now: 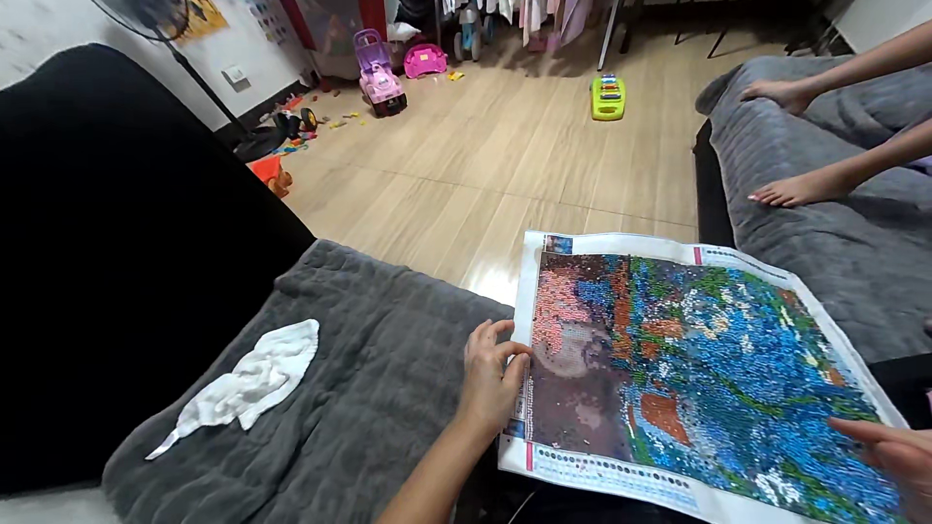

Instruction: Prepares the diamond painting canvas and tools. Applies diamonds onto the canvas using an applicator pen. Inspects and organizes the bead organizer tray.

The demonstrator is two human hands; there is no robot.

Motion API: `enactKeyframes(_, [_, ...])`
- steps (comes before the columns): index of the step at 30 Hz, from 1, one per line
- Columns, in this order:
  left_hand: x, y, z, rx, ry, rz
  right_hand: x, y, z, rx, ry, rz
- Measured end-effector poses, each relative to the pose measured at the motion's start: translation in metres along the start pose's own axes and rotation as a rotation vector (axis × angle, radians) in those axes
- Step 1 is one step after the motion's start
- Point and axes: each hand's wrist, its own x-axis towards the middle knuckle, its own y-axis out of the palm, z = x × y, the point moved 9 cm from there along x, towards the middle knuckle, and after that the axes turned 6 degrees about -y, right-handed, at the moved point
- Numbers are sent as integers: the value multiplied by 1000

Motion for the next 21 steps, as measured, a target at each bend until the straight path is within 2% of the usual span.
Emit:
enactKeyframes(13, [8, -1, 9, 8, 31, -61, -3, 8, 3, 5, -4, 37])
enactKeyframes(21, [13, -3, 20, -80, -57, -86, -3, 19, 3, 154, 9, 77])
